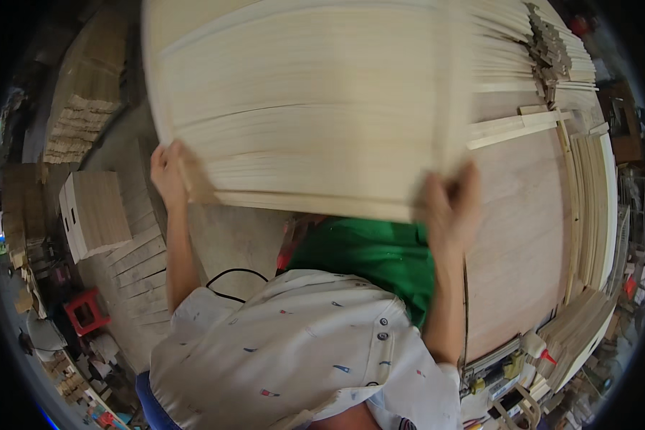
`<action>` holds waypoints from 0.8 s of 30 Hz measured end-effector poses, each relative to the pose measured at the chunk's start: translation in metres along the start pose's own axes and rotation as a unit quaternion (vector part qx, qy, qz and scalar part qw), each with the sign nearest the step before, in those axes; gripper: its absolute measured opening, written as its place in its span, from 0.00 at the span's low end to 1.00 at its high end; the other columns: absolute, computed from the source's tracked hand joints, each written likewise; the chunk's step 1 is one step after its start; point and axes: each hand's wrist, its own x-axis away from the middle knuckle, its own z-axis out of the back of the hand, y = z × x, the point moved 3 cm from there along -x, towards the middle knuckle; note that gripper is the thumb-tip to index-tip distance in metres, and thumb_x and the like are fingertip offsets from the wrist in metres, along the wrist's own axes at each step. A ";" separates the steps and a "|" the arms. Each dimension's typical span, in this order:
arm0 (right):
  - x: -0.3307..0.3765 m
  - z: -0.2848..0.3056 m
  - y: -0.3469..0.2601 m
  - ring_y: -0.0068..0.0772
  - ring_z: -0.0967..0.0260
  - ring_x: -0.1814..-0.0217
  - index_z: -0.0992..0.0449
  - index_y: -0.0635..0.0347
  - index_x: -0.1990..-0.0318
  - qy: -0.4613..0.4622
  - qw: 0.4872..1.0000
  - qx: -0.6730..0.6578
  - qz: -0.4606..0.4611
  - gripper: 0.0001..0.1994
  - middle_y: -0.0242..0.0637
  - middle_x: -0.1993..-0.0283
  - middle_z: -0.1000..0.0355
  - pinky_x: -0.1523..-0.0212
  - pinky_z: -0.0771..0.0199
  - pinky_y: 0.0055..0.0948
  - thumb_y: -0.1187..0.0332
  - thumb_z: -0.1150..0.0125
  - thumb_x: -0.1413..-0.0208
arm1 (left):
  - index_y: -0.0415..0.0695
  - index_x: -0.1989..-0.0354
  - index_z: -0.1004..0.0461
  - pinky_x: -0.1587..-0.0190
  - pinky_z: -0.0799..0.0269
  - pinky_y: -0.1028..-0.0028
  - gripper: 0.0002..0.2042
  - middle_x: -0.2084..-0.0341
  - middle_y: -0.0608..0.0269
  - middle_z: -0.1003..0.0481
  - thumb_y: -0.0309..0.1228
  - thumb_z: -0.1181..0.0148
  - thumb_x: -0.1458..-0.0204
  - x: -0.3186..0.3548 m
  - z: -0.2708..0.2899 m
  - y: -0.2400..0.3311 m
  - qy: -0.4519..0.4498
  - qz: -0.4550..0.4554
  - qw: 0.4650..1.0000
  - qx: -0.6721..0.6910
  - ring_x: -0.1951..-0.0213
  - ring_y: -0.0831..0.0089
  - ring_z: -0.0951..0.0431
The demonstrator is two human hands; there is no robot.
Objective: Assembling wooden panels by applying glue and using a pneumatic nail gun to attach slats.
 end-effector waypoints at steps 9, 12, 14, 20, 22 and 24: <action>-0.087 -0.180 0.163 0.60 0.29 0.51 0.32 0.69 0.49 -0.175 0.951 0.255 0.021 0.22 0.61 0.57 0.27 0.51 0.30 0.50 0.68 0.42 0.52 | 0.33 0.58 0.29 0.64 0.29 0.73 0.20 0.68 0.59 0.26 0.40 0.35 0.47 0.044 0.068 -0.154 0.020 0.184 0.976 -0.111 0.68 0.73 0.26; -0.088 -0.190 0.174 0.62 0.29 0.51 0.38 0.69 0.41 -0.234 0.921 0.312 -0.008 0.28 0.62 0.54 0.28 0.46 0.30 0.50 0.66 0.43 0.49 | 0.33 0.59 0.28 0.63 0.29 0.73 0.21 0.69 0.60 0.26 0.41 0.34 0.48 0.041 0.075 -0.187 0.007 0.193 0.960 -0.201 0.67 0.73 0.26; -0.097 -0.196 0.176 0.62 0.29 0.50 0.40 0.68 0.40 -0.255 0.909 0.328 -0.024 0.29 0.62 0.52 0.28 0.45 0.30 0.49 0.64 0.44 0.48 | 0.33 0.64 0.27 0.67 0.31 0.71 0.18 0.72 0.60 0.26 0.40 0.35 0.47 0.033 0.067 -0.195 0.019 0.148 0.973 -0.177 0.70 0.73 0.28; -0.126 -0.212 0.178 0.57 0.35 0.40 0.45 0.66 0.36 -0.306 0.890 0.337 -0.020 0.30 0.60 0.42 0.34 0.38 0.35 0.44 0.58 0.50 0.43 | 0.30 0.68 0.26 0.70 0.33 0.70 0.19 0.76 0.59 0.27 0.39 0.35 0.49 -0.014 0.039 -0.205 0.037 0.071 0.983 -0.165 0.74 0.73 0.31; -0.126 -0.219 0.175 0.55 0.37 0.37 0.45 0.66 0.36 -0.323 0.880 0.345 -0.038 0.30 0.59 0.39 0.36 0.36 0.37 0.43 0.59 0.52 0.42 | 0.30 0.68 0.26 0.70 0.33 0.69 0.18 0.76 0.57 0.27 0.39 0.35 0.49 -0.033 0.049 -0.238 0.050 0.054 0.978 -0.196 0.74 0.73 0.31; -0.117 -0.226 0.178 0.53 0.49 0.29 0.49 0.63 0.31 -0.379 0.849 0.336 -0.149 0.38 0.58 0.34 0.43 0.31 0.46 0.41 0.49 0.47 0.42 | 0.32 0.63 0.24 0.69 0.31 0.70 0.17 0.75 0.54 0.25 0.37 0.35 0.50 -0.046 0.069 -0.270 -0.034 0.061 0.922 -0.380 0.74 0.71 0.27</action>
